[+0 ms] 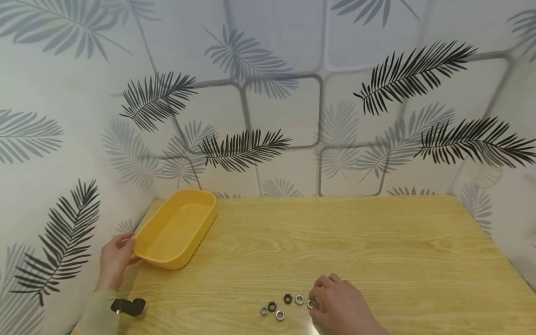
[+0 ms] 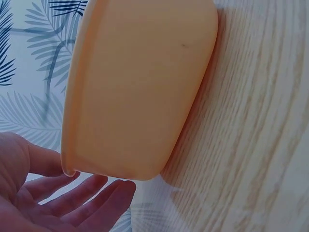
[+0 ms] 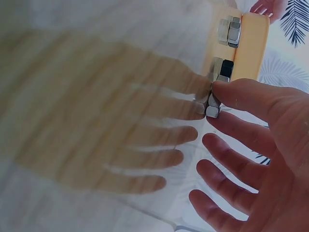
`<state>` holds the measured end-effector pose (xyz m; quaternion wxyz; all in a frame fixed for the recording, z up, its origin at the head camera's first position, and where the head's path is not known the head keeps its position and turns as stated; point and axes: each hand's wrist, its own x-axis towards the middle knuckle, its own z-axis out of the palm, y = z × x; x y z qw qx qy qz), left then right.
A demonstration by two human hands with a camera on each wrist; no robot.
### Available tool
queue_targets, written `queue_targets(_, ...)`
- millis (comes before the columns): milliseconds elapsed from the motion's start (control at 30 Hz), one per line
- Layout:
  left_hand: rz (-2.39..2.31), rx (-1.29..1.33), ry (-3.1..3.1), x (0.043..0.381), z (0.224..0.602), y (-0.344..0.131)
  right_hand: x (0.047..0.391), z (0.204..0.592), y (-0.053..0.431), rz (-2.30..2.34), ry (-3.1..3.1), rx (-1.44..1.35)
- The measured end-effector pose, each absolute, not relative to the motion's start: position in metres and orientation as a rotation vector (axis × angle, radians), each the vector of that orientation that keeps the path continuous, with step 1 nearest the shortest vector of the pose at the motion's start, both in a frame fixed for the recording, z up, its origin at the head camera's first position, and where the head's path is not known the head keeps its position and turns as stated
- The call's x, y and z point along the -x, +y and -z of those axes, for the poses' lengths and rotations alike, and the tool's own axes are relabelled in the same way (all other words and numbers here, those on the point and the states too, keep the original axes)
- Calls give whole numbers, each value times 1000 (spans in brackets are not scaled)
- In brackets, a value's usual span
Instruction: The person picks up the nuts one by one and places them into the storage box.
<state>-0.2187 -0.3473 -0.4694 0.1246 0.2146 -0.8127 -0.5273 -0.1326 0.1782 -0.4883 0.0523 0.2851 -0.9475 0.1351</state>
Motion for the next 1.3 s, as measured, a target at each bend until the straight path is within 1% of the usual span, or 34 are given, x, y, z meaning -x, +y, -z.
queue_targets(467,1605,-592,-2358,218,467,-348,130,486,178,-406,-2855,-841)
queue_targets(1067,1554,-537,-2377,214,468,-339,128,483,184,-499,-2877,-824)
queue_targets(1300,1548,-453,-2399,214,466,-331,127,479,182,-487,-2841,-810)
